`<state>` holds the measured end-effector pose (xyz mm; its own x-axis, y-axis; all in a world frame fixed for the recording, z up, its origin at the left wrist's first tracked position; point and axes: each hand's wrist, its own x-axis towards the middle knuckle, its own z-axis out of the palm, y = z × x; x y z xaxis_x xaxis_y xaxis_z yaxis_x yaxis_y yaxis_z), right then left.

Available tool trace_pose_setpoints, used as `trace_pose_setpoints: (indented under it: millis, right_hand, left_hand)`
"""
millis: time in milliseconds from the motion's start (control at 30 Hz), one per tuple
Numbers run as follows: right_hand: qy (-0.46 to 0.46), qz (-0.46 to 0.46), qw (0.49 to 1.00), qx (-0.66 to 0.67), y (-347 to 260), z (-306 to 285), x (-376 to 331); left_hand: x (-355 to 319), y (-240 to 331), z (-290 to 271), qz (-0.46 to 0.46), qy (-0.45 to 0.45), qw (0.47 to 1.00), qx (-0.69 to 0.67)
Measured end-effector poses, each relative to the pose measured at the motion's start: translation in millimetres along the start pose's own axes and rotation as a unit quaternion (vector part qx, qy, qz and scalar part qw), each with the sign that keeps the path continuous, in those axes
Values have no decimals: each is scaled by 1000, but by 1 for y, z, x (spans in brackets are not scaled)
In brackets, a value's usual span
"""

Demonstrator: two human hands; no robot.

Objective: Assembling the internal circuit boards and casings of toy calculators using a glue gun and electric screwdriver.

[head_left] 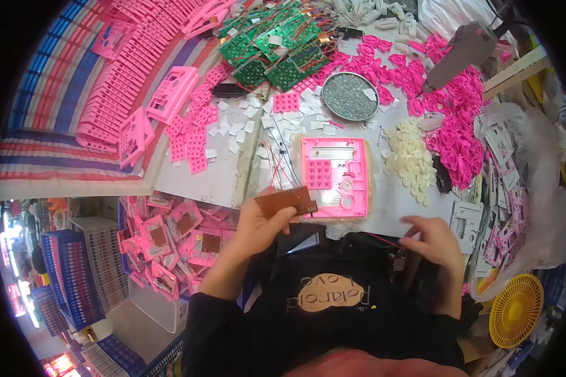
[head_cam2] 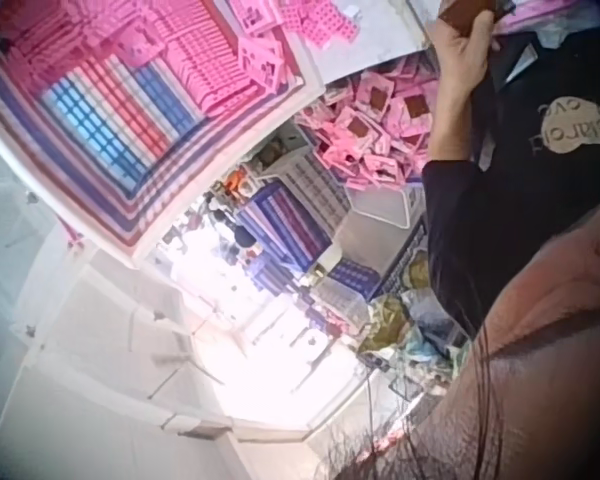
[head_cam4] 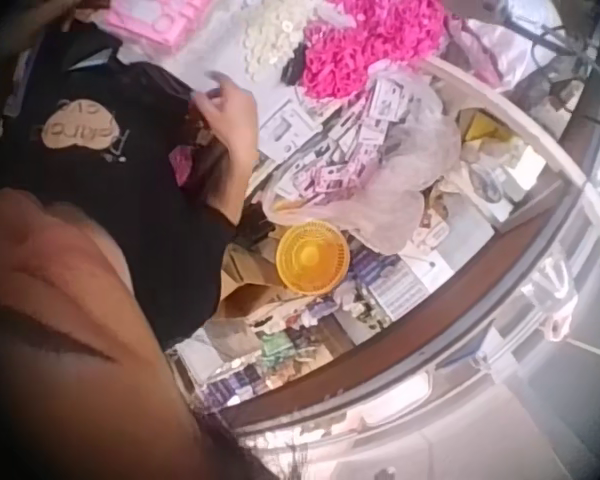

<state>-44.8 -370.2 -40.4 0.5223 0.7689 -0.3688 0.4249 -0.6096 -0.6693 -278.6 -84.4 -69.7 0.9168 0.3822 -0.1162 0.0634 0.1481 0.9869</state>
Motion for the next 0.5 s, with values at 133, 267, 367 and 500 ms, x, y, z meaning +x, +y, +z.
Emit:
trace_pose_setpoints:
  millis: [133, 267, 367, 500]
  right_hand:
    - [227, -220, 949, 3, -22, -5, 13]
    - [-66, -189, 882, 427, -67, 49, 48]
    - [-84, -50, 824, 558, -38, 83, 60]
    - [85, -105, 979, 153, -17, 61, 51]
  left_hand:
    - [9, 12, 20, -65, -102, 993, -16]
    - [16, -1, 33, 14, -156, 987, 47]
    - [10, -8, 30, -13, -86, 994, 59]
    - [7, -22, 21, 145, -150, 938, 276]
